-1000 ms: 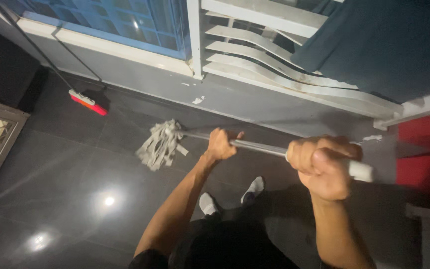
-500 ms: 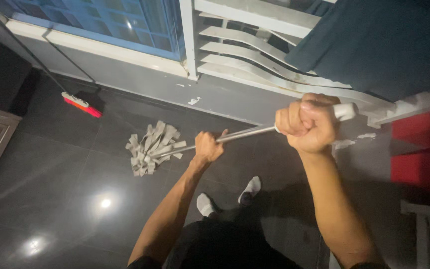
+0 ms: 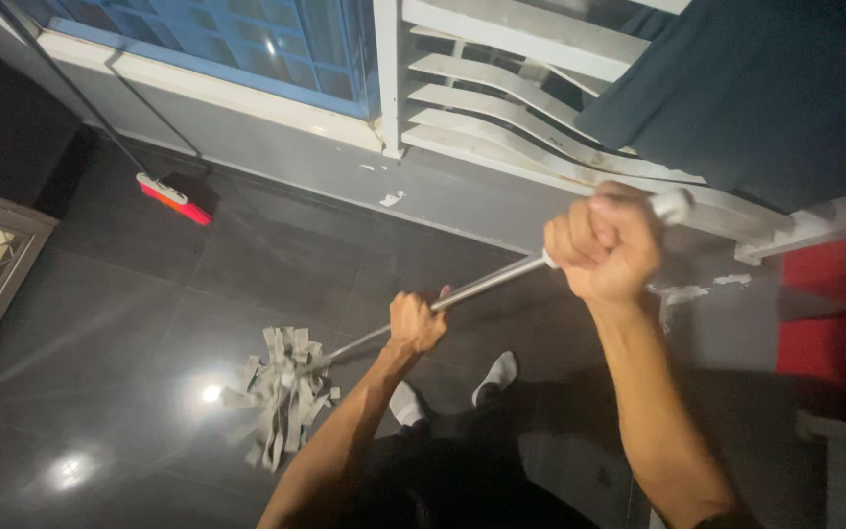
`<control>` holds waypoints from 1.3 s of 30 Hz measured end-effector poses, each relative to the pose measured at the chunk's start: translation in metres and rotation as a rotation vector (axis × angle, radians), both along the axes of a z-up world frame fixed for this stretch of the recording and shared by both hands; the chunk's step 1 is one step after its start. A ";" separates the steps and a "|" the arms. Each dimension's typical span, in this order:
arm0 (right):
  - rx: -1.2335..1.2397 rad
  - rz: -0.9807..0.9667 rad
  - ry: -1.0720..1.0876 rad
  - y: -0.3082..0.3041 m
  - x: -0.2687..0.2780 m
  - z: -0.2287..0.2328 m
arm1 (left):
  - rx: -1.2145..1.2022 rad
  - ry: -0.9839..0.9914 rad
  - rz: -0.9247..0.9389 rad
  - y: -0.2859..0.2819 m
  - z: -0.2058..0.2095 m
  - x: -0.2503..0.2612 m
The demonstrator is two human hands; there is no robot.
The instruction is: The person mops a dark tiled floor using a mop with a long handle, moving it in a back-and-forth motion near a window and a white railing.
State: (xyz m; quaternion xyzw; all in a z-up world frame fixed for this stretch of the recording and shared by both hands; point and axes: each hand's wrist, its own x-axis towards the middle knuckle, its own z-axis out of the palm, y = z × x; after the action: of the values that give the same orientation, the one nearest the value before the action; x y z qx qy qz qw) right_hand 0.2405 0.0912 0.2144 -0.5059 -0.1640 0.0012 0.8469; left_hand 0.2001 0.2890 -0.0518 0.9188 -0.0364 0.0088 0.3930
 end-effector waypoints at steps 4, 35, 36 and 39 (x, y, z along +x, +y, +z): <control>-0.070 -0.015 -0.174 0.003 -0.019 0.021 | -0.033 0.047 -0.074 0.001 0.015 0.031; 0.040 -0.089 -0.103 0.019 0.007 0.003 | 0.188 -0.175 -0.164 0.022 -0.039 0.067; 0.028 -0.100 -0.132 0.019 0.001 0.008 | 0.106 -0.169 -0.154 0.018 -0.029 0.075; 0.003 -0.069 -0.214 0.026 -0.008 0.014 | -0.077 -0.116 -0.142 0.012 -0.004 0.096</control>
State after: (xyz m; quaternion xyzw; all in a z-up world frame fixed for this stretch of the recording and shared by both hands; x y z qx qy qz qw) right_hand 0.2323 0.1174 0.2282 -0.5070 -0.2361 -0.0825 0.8249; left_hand 0.2966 0.3010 -0.0562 0.8961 -0.1236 0.0358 0.4248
